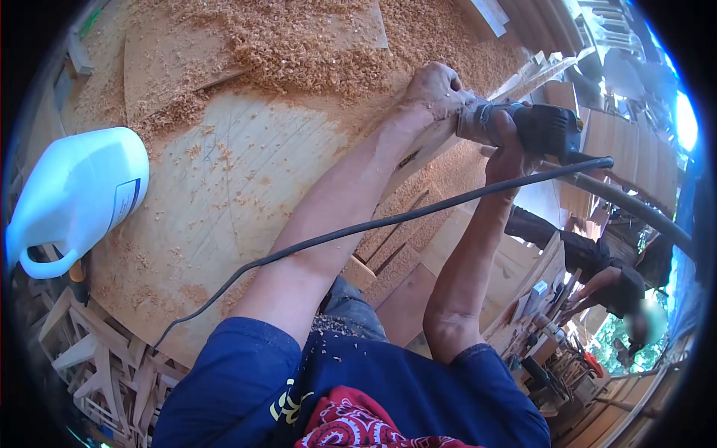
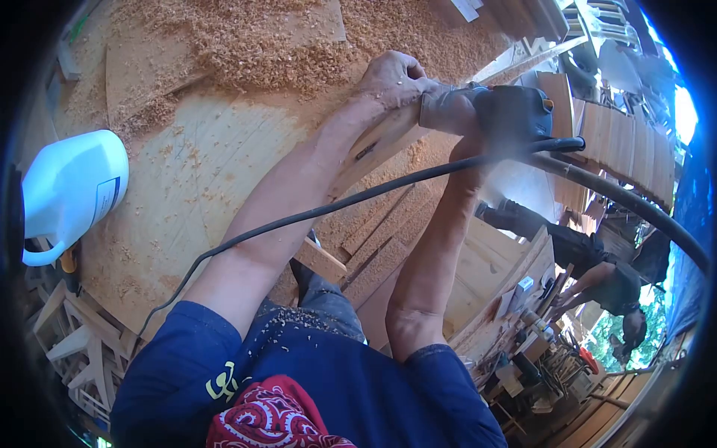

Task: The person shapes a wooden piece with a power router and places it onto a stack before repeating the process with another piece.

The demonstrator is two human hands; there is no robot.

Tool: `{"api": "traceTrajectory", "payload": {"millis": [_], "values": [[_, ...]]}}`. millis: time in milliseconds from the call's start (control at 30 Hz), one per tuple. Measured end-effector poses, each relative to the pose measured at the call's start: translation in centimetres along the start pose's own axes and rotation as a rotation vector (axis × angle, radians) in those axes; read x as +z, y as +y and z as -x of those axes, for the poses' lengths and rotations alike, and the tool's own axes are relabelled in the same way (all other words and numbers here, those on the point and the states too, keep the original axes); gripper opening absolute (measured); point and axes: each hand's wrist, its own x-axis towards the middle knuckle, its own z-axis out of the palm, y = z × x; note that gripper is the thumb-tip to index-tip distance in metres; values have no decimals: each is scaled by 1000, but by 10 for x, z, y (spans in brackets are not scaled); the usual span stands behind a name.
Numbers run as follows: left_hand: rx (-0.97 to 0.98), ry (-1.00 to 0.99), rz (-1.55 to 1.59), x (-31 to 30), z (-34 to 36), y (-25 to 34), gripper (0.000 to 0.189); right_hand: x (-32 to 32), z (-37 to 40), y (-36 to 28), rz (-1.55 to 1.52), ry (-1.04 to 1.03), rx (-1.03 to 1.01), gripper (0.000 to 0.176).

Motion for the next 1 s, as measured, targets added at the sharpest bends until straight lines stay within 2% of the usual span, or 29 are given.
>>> {"api": "traceTrajectory", "payload": {"millis": [267,433,533,600,667,700,767,867,933,1000], "values": [[20,-5,-53,6,-18,5,33,3,-14,-3,23,-11,-22,49],[-12,8,-100,12,-30,12,35,18,-13,-25,-242,120,146,48],[-51,41,-69,16,-33,17,38,10,-21,-22,-160,100,139,47],[-60,63,-41,11,-24,25,44,0,-19,-21,-121,117,156,39],[-46,82,-20,-19,14,43,52,-18,-9,-20,-22,154,191,35],[-36,125,-69,-30,35,43,58,-24,4,-26,-20,188,145,33],[40,157,-211,-51,84,38,69,-45,29,-48,-14,133,104,41],[185,178,-335,-62,171,1,81,-68,74,-93,183,-13,25,53],[78,115,-478,-68,230,6,94,-82,102,-100,133,-25,132,61],[3,136,-599,-66,274,14,94,-82,122,-123,-12,27,321,52]]}}
